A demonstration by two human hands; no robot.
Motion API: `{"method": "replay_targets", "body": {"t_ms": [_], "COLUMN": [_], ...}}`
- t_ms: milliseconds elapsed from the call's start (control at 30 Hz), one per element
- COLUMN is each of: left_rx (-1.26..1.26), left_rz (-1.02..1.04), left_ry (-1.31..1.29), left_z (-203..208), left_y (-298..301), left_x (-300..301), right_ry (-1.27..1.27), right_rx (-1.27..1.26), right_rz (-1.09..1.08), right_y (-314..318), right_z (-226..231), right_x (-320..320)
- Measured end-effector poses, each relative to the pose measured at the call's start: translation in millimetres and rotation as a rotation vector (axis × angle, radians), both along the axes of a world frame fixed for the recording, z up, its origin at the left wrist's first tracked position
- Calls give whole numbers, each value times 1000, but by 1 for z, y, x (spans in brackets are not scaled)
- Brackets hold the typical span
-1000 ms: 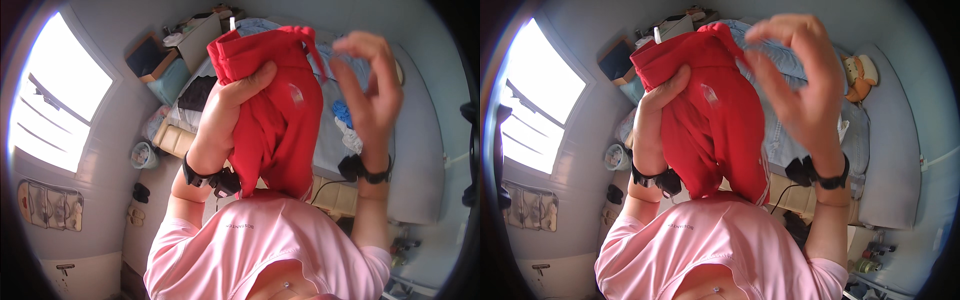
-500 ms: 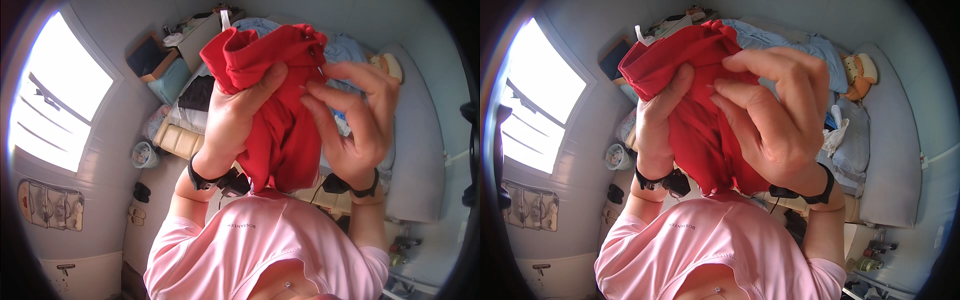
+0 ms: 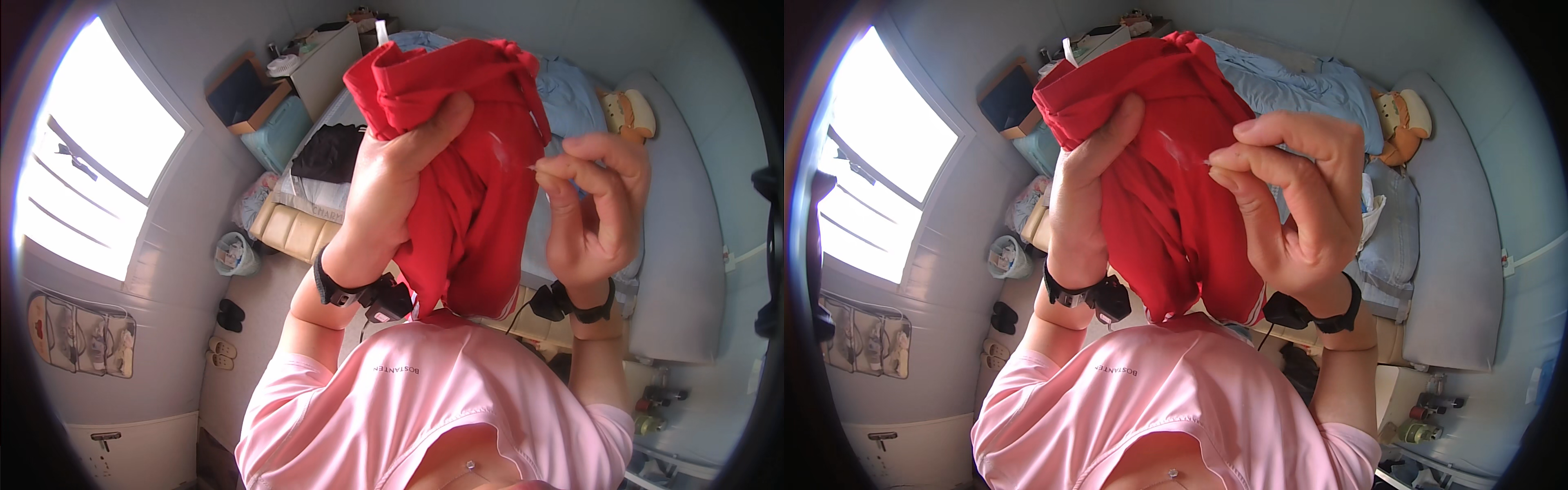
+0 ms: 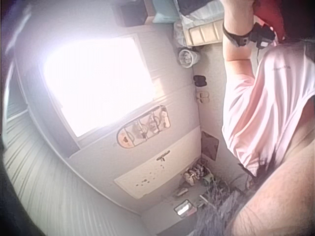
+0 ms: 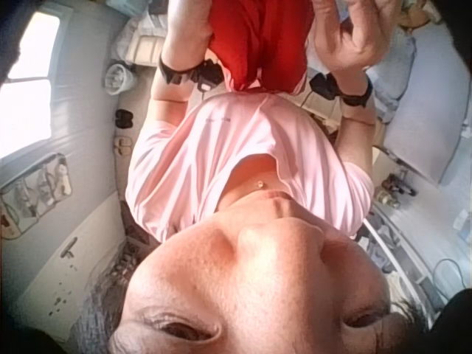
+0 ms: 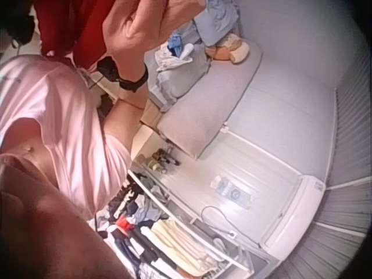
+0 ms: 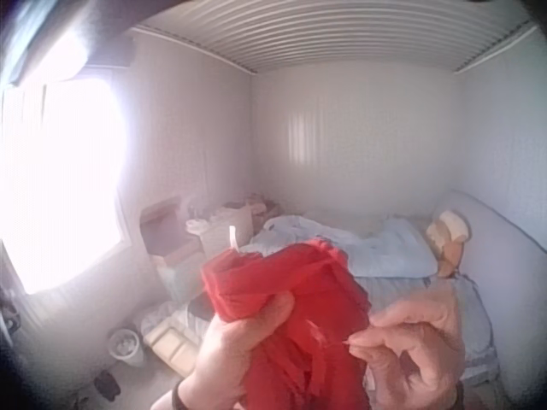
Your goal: The person folds a navy and white jacket, red shorts, and a blue polo shirt on a bed. Each item is smoothed, folded into a compact rectangle, and placed in a neat stack.
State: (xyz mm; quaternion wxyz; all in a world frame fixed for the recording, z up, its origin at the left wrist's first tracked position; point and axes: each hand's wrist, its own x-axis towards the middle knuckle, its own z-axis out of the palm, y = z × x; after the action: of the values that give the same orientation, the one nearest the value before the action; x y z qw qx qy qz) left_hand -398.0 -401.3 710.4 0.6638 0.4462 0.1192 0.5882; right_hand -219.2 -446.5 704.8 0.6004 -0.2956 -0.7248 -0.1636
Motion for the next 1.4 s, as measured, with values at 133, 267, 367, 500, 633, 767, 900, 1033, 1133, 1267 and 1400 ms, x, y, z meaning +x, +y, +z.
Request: {"method": "replay_targets", "body": {"t_ms": [133, 267, 367, 500, 633, 767, 900, 1033, 1133, 1267, 1400], "left_rx": [16, 55, 45, 20, -41, -27, -61, -33, 27, -26, 23], "left_rz": [-10, -8, 12, 3, 0, -37, -31, -45, 0, -25, 9], "left_ry": [23, 22, 37, 39, 42, -6, 11, -5, 30, -1, 38], "left_z": [-2, -3, -6, -8, -6, -1, 0, -3, -6, -5, -4], "left_y": [2, 6, 7, 10, 10, 10, 11, 17, 17, 17, 12], "left_x": [4, 7, 10, 15, 14, 5, 6, 14, 15, 10, 10], "right_ry": [-65, -180, -162, -183, -204, -15, 45, -12, 206, 348, 312], "right_rx": [24, 172, 273, 324, 317, 119, 5, 10, -110, -273, -258], "right_rz": [5, -135, -138, -182, -176, 59, 115, 26, 203, 306, 294], "right_y": [7, 18, 24, 33, 39, 32, 19, 29, 38, 34, 27], "right_z": [3, 4, 0, -6, -11, -15, -7, 0, -4, -10, -7], "right_x": [1, -3, -5, -2, 1, -1, 6, 6, -3, -10, -9]}}
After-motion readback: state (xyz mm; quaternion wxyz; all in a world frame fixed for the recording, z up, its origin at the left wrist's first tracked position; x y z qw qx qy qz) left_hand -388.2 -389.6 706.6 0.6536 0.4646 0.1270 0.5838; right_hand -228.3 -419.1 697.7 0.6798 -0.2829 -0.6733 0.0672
